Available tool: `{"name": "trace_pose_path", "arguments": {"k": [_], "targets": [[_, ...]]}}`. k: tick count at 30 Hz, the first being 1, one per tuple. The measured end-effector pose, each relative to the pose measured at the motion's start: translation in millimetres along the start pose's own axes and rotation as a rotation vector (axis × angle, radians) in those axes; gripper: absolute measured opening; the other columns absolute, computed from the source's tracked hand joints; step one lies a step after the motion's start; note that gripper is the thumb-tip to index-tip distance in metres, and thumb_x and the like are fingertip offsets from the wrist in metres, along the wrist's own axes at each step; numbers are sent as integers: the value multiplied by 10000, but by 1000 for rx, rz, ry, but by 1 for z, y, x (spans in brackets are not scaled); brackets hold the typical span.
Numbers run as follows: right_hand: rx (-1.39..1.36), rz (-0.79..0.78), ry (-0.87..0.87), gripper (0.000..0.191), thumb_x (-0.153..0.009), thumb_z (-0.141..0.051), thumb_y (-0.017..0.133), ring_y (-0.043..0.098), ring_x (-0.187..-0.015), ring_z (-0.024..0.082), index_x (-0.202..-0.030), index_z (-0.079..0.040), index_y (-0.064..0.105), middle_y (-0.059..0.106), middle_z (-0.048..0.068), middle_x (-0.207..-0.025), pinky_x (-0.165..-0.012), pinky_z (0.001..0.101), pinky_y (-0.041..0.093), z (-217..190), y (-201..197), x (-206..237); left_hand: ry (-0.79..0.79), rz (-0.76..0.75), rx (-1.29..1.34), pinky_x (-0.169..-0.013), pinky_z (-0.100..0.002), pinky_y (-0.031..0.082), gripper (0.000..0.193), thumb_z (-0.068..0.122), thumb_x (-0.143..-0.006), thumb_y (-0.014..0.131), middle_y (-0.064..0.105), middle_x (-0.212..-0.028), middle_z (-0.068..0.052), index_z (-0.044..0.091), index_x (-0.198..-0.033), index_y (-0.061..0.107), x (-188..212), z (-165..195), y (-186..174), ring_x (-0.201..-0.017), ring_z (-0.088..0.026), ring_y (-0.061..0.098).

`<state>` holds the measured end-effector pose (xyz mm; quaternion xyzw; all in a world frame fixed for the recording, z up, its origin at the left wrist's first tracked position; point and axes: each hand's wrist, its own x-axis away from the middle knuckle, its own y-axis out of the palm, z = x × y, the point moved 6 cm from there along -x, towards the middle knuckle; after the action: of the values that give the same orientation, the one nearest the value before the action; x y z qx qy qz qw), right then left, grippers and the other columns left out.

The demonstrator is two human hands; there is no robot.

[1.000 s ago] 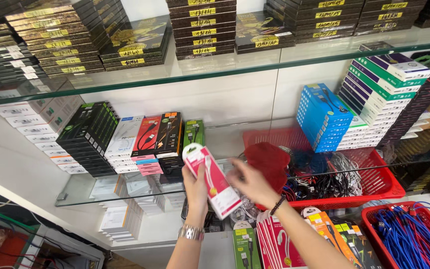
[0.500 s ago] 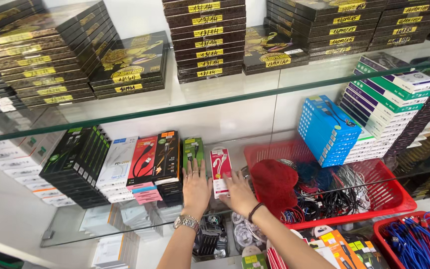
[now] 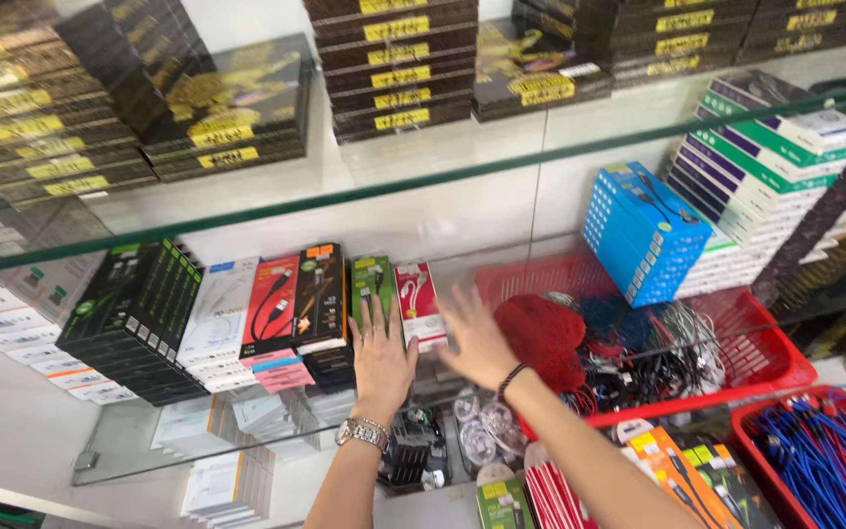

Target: The person wipes sealed electronics product boxes, including USB cable and earphone packaging, one at a time with a red cloth and places each cleaned box back in a row on the glass display shelf. They work through boxes from a lower counter area and arrange the finished boxes in a line on the shelf.

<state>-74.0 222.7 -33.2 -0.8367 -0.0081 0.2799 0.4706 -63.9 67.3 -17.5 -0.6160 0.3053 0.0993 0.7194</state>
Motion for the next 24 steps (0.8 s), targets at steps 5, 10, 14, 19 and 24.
{"name": "trace_pose_path", "arguments": {"k": [5, 10, 14, 19, 24], "targets": [[284, 10, 384, 892, -761, -526, 768, 259, -1428, 493, -1533, -227, 436, 305, 217, -1620, -1135, 630, 213, 54, -63, 37, -20, 153, 313, -1125, -514, 355, 547, 239, -935, 632, 529, -1410, -233, -18, -1401, 509, 26, 42, -35, -1343, -414, 464], [151, -123, 371, 687, -804, -420, 772, 425, -1396, 398, -1408, -206, 524, 496, 151, -1481, -1095, 547, 352, 79, -52, 67, -408, -414, 839, -787, -410, 583, 278, 306, -961, 638, 761, -927, -150, 36, -1009, 682, 90, 104, 22, -832, -295, 749], [-135, 223, 276, 502, -878, -262, 774, 608, -1265, 316, -1331, -123, 609, 662, 152, -1331, -1068, 419, 497, 100, -67, 81, -264, -391, 726, -1076, -464, 356, 966, 466, -779, 889, 442, -1432, -313, -63, -1396, 367, 137, 158, 48, -1345, -435, 423], [-985, 342, 532, 502, -892, -238, 767, 661, -1143, 183, -1331, -62, 599, 701, 110, -1289, -955, 317, 529, 135, -84, 116, -402, -472, 887, -1238, -400, 215, 1364, 492, -691, 914, 189, -1635, -267, -32, -1583, 25, 174, 160, 96, -1537, -368, 175], [-1217, 344, 622, 663, -888, -254, 738, 625, -1191, 152, -1462, -54, 473, 659, 55, -1349, -985, 312, 504, 105, -98, 160, -471, -382, 1041, -1199, -414, 367, 756, 355, -915, 817, 303, -1662, -281, 48, -1521, 485, 186, 141, 105, -1535, -344, 360]]}}
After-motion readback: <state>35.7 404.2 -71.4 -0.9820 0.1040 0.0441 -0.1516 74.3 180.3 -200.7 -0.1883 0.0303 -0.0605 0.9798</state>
